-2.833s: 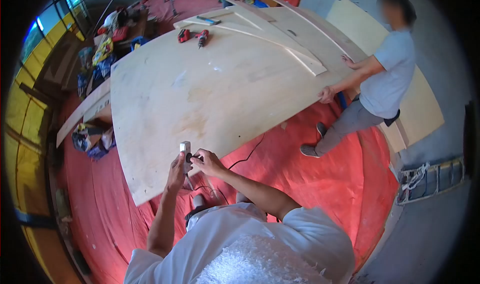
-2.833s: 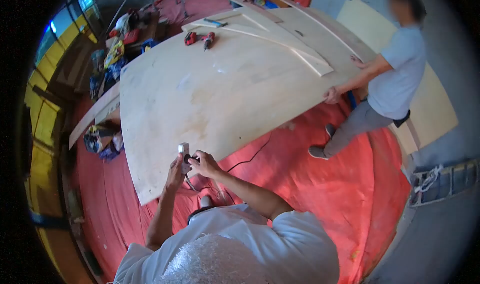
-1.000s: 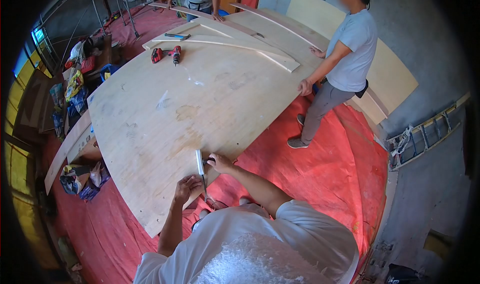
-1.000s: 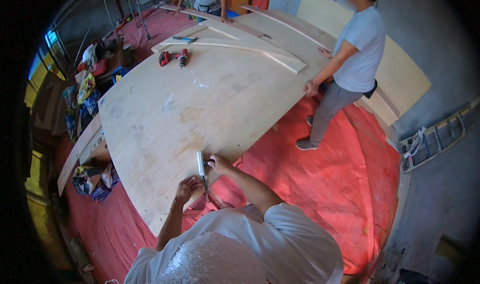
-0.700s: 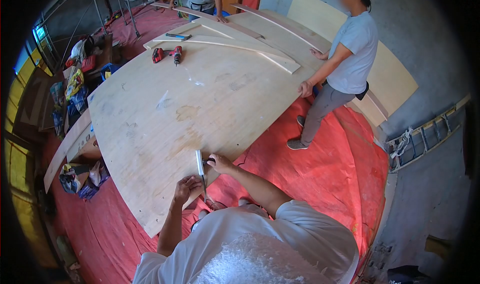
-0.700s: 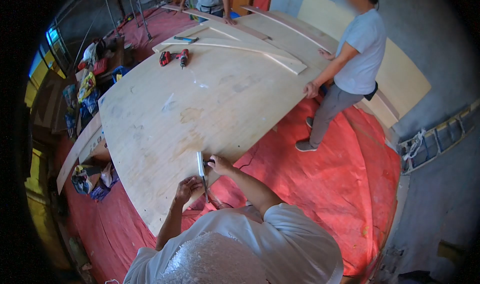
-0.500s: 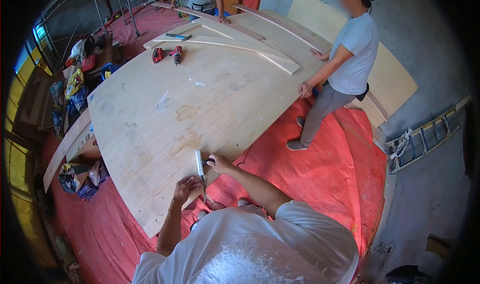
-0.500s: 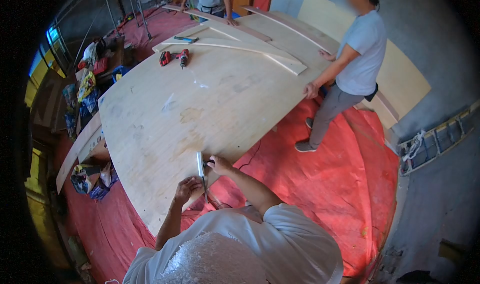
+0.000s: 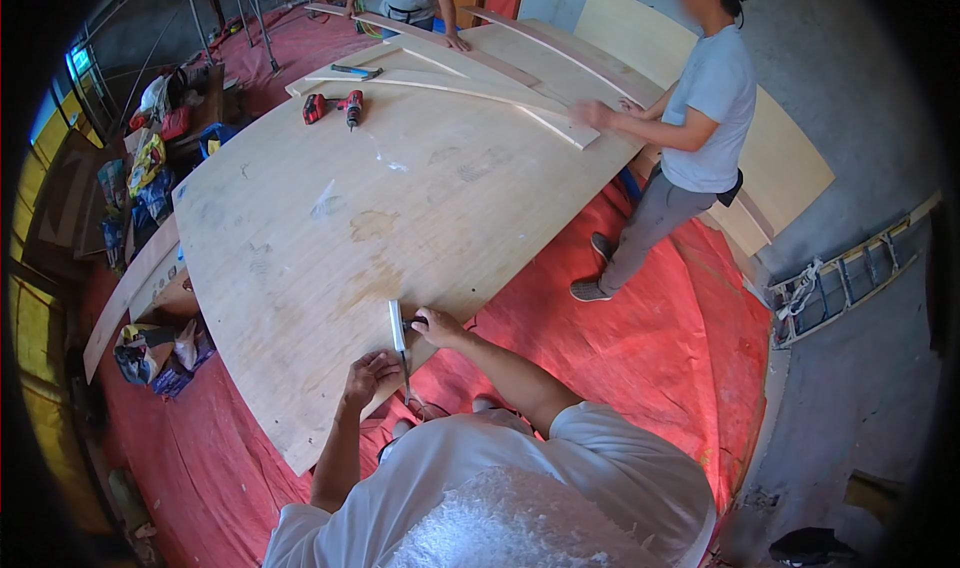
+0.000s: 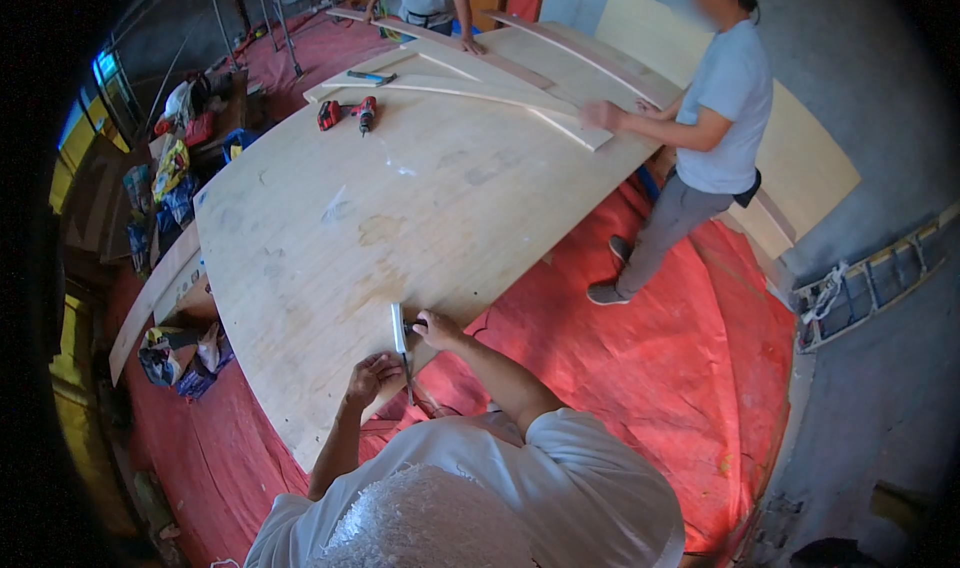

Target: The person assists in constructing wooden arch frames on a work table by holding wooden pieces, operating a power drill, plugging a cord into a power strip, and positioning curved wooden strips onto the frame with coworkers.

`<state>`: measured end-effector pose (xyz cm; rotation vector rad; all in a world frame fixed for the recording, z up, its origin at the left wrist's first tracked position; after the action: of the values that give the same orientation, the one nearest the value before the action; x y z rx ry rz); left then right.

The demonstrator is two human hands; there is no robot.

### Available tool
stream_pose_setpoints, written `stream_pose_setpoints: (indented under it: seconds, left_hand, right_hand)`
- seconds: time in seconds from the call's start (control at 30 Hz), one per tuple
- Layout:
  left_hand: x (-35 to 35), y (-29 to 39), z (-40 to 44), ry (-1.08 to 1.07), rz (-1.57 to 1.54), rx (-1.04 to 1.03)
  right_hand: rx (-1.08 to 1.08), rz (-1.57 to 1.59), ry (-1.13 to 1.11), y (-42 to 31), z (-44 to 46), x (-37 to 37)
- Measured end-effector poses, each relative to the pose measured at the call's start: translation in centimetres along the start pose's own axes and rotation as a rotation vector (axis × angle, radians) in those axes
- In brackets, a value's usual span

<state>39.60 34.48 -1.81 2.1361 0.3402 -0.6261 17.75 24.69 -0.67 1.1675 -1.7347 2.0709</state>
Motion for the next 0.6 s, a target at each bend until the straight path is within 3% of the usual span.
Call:
stream_pose_setpoints:
  seconds: [0.6]
  left_hand:
    - [-0.3, 0.2, -0.1, -0.016, -0.003, -0.008]
  right_hand:
    - [-0.026, 0.001, -0.033, -0.7, 0.0, 0.7]
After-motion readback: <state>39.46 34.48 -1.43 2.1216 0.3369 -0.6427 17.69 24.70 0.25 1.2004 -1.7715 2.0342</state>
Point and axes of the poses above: each hand's wrist, its own z-axis towards the middle knuckle, its own x-axis out of the back of the hand, y = z × x, the point moved 2 cm from there along z, towards the middle knuckle, and after that the axes turned 5 degrees about x, right-handed, at the moved point
